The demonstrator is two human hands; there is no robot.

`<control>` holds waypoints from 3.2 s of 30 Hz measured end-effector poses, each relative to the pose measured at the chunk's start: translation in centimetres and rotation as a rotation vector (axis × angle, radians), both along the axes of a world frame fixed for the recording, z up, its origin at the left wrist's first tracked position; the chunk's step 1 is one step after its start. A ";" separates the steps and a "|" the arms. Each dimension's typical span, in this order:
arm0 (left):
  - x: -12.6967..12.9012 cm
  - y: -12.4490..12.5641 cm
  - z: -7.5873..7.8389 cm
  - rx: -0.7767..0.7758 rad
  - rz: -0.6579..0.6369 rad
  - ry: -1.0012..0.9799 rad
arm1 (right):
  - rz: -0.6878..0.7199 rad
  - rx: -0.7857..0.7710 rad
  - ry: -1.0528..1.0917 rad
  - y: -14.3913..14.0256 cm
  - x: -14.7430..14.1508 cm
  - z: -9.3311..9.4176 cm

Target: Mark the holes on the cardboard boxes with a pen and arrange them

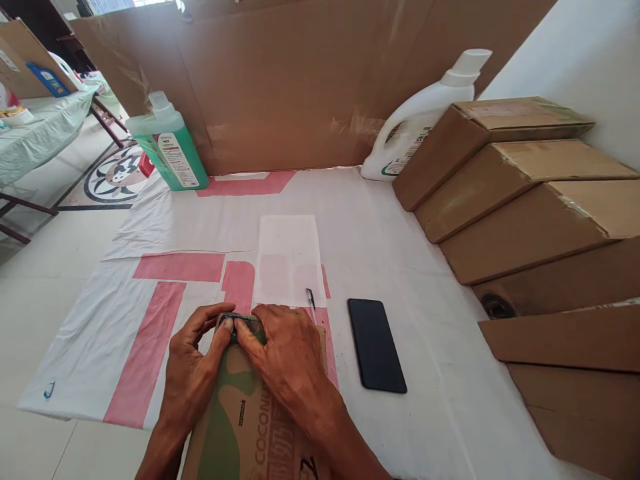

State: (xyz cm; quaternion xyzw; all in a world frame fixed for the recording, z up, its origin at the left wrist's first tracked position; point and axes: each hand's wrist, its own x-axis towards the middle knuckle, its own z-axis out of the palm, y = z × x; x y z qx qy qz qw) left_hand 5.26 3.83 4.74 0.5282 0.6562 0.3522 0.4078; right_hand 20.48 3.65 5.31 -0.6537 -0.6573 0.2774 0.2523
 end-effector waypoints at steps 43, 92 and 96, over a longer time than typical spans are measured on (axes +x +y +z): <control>3.9 2.3 -1.2 0.009 -0.369 -0.328 | -0.253 0.135 0.692 -0.4 4.2 -0.9; 0.6 -0.6 -2.3 0.057 -0.171 -0.296 | -0.432 -0.380 -0.383 -3.0 12.2 -5.8; 0.6 -0.3 -2.6 0.035 -0.194 -0.307 | -0.582 -0.456 -0.364 -6.4 13.6 -6.4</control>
